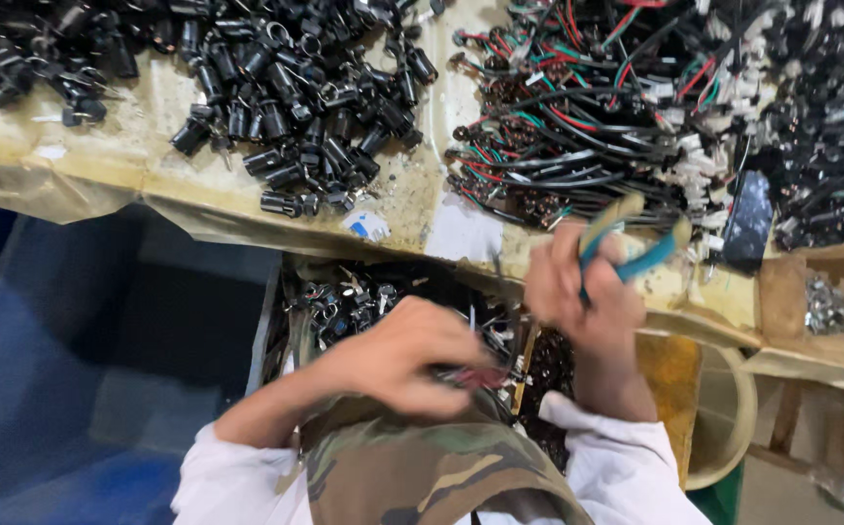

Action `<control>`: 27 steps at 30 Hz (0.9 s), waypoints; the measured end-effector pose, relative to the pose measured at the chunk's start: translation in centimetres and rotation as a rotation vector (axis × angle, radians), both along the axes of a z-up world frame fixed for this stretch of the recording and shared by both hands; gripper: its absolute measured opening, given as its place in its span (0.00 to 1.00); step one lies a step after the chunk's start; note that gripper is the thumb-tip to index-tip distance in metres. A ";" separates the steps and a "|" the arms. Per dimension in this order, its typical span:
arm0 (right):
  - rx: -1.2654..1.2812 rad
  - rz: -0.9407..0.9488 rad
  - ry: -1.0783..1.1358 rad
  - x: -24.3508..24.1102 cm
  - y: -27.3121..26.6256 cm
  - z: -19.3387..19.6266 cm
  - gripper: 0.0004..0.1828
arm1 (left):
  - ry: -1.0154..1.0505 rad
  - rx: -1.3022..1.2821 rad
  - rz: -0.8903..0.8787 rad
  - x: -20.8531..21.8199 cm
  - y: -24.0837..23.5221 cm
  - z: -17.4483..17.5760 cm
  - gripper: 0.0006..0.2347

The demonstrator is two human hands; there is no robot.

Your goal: The person repeatedly picks up black cylindrical components and wire harnesses from a table, uses pliers to strip or adjust wires, and secures the components to the harnesses. The person places the assembled units into a pile on the table.

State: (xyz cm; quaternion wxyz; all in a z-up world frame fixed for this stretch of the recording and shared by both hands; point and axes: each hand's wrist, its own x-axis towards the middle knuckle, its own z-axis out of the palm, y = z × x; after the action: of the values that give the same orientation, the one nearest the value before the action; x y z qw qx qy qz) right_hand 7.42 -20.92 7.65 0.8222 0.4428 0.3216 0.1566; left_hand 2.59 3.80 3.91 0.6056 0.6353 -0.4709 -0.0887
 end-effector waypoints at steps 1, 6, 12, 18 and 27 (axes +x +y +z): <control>0.482 -0.031 0.429 2.8 0.3 0.1 0.23 | 0.041 0.006 -0.077 0.5 1.5 -0.1 0.15; 2.284 -0.471 0.889 11.0 5.2 -7.6 0.17 | -0.362 0.705 0.116 -1.2 2.1 -4.6 0.17; 2.338 -0.371 0.662 9.6 4.3 -11.3 0.15 | -0.030 0.468 -0.035 4.6 4.2 -6.9 0.18; 2.189 -0.366 0.752 10.8 5.1 -12.0 0.10 | -0.638 0.907 0.820 19.2 3.2 -7.9 0.07; 3.789 0.208 1.651 5.1 -0.7 -4.6 0.12 | -0.333 0.436 0.860 15.3 3.4 -4.7 0.15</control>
State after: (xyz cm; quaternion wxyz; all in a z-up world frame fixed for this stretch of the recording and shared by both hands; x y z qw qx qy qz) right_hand 12.56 -21.61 3.03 0.8687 -0.4903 -0.0281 -0.0648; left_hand 17.91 7.16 -0.83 0.3577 0.8887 -0.2273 0.1749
